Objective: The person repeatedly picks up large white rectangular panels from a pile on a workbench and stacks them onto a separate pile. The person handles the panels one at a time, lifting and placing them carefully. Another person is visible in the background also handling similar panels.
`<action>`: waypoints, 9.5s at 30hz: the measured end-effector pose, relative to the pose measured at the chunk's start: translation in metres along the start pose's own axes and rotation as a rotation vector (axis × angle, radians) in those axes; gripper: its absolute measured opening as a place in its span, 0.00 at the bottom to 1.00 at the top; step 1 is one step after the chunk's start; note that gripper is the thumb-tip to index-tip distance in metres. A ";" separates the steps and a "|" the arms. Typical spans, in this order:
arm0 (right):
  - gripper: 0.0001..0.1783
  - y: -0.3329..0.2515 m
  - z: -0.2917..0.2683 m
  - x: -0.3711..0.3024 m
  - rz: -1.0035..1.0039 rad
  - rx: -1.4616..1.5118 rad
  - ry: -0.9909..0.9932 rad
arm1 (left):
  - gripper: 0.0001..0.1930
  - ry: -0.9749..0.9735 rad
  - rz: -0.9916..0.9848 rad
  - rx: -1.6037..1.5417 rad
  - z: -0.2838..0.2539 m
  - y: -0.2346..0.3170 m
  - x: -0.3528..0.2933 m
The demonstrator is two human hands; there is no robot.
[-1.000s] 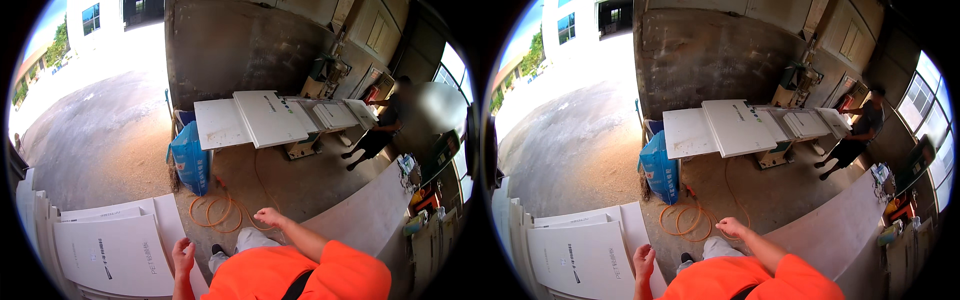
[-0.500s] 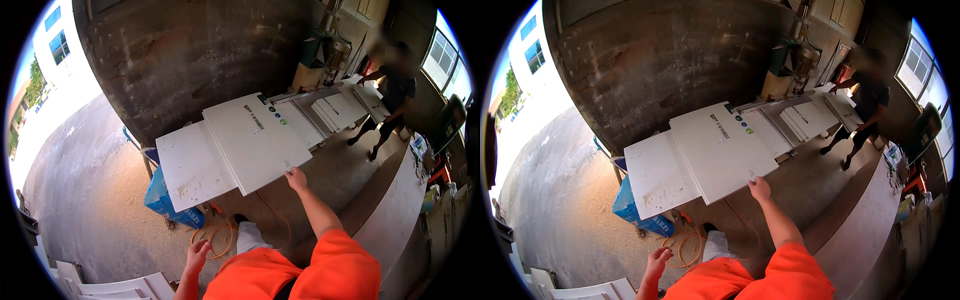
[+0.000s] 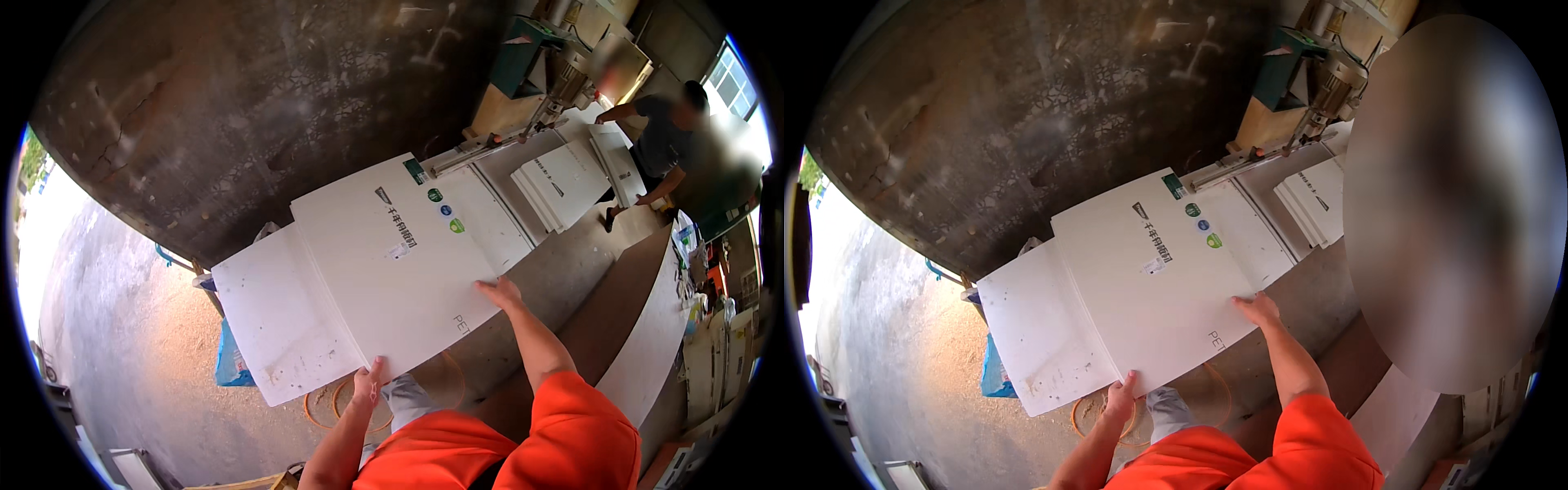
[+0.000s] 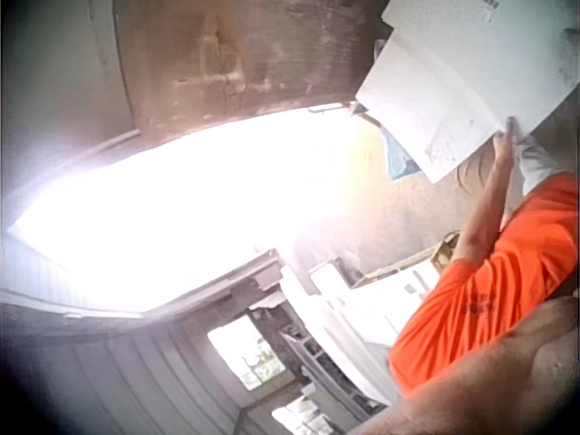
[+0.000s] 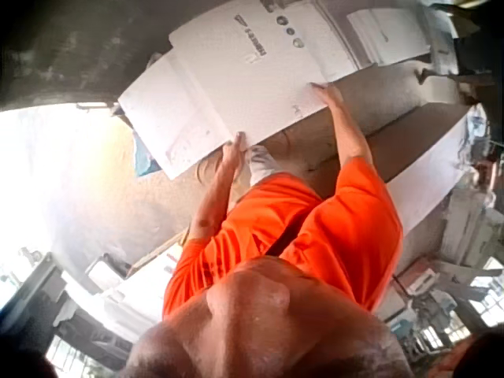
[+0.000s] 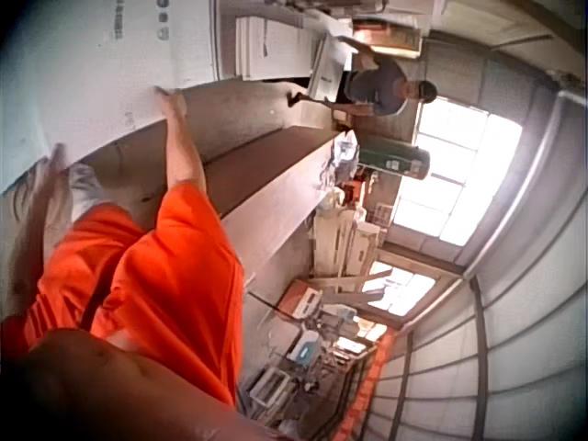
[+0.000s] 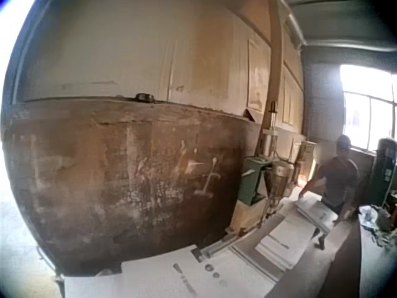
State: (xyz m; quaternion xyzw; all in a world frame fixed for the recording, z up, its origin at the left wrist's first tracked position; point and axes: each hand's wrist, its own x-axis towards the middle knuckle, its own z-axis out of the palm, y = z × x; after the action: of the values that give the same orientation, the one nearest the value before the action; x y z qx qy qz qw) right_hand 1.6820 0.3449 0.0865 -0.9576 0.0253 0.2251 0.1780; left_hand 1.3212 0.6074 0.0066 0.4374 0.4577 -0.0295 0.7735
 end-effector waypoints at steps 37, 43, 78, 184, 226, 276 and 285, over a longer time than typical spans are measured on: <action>0.38 -0.316 0.380 -0.577 -0.937 -0.124 -1.045 | 0.47 1.448 0.262 -0.824 -0.200 -0.344 -0.484; 0.39 -0.297 0.449 -0.718 -1.037 -0.292 -1.191 | 0.43 1.679 0.304 -1.024 -0.201 -0.386 -0.532; 0.30 -0.391 0.686 -1.024 -1.458 -0.534 -1.176 | 0.25 1.986 0.324 -0.664 -0.564 -0.452 -0.625; 0.40 -0.034 0.477 -1.179 -1.269 -0.532 -1.272 | 0.25 1.886 0.479 -0.765 -0.432 -0.701 -0.980; 0.37 -0.357 0.644 -0.993 -1.419 -0.543 -1.142 | 0.22 1.676 0.438 -0.901 -0.579 -0.471 -0.673; 0.37 0.709 0.517 -1.614 -2.027 -0.785 -1.987 | 0.15 1.971 0.547 -1.654 -0.015 -1.011 -1.100; 0.34 0.856 0.585 -1.851 -1.463 -0.919 -1.613 | 0.18 1.869 0.180 -2.198 0.088 -1.126 -1.088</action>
State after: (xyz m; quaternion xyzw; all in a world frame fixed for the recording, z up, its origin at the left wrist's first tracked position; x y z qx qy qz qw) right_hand -0.3364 -0.3085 0.1303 -0.2994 -0.7323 0.5973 -0.1319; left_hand 0.2482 -0.5339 0.0913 -0.4815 0.5487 0.6699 0.1351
